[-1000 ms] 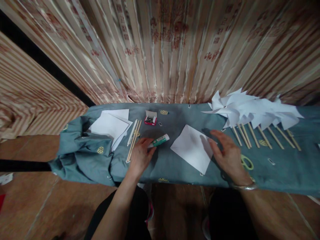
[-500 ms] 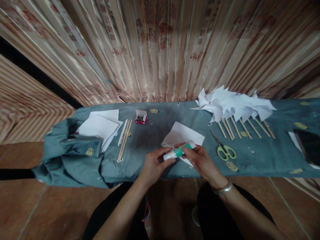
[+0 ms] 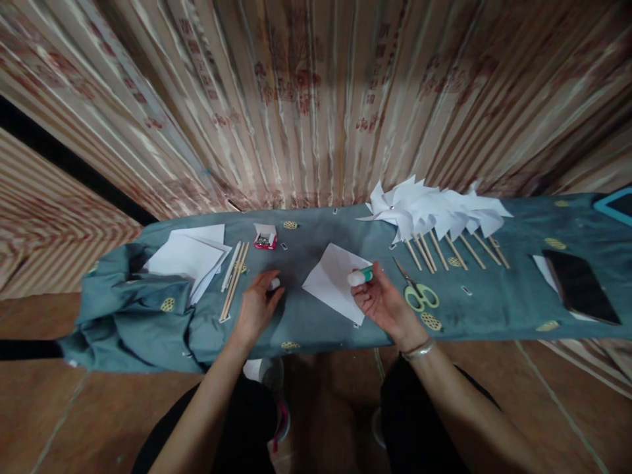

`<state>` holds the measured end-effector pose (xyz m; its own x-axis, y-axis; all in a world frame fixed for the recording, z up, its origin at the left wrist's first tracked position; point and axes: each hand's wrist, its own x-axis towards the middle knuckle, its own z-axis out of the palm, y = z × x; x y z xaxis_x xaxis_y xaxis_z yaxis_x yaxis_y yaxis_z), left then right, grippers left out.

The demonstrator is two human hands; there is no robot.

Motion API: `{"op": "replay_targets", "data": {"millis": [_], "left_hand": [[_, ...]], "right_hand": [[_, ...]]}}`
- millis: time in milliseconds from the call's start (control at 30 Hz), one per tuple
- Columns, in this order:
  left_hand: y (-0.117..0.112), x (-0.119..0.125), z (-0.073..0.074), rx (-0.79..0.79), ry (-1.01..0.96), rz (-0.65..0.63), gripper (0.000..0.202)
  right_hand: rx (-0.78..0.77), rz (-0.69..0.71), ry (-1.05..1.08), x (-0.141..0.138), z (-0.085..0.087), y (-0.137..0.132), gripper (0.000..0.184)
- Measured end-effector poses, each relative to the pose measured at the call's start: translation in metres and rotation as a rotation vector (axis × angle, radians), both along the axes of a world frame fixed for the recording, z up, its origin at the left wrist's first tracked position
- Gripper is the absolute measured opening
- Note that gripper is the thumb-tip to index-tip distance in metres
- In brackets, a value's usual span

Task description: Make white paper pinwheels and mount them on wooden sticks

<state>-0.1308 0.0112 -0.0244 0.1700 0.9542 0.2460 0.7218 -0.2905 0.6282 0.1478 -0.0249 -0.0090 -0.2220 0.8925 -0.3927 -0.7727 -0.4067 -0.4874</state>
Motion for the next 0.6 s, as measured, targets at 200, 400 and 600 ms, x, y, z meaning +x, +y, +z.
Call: {"op": "replay_targets", "data": {"millis": [200,400,600], "left_hand": [[0.001,0.007,0.003,0.086,0.252,0.004,0.046],[-0.003,0.038,0.026,0.227,0.286,-0.084,0.049],[-0.026,0.093,0.017,0.162,0.254,-0.436,0.040]], "right_hand": [[0.087,-0.123,-0.115,0.015,0.004,0.005,0.025],[0.098,-0.322,-0.402,0.019,0.006,0.020,0.038],[0.198,-0.367,-0.750,0.012,-0.002,0.025,0.043]]}}
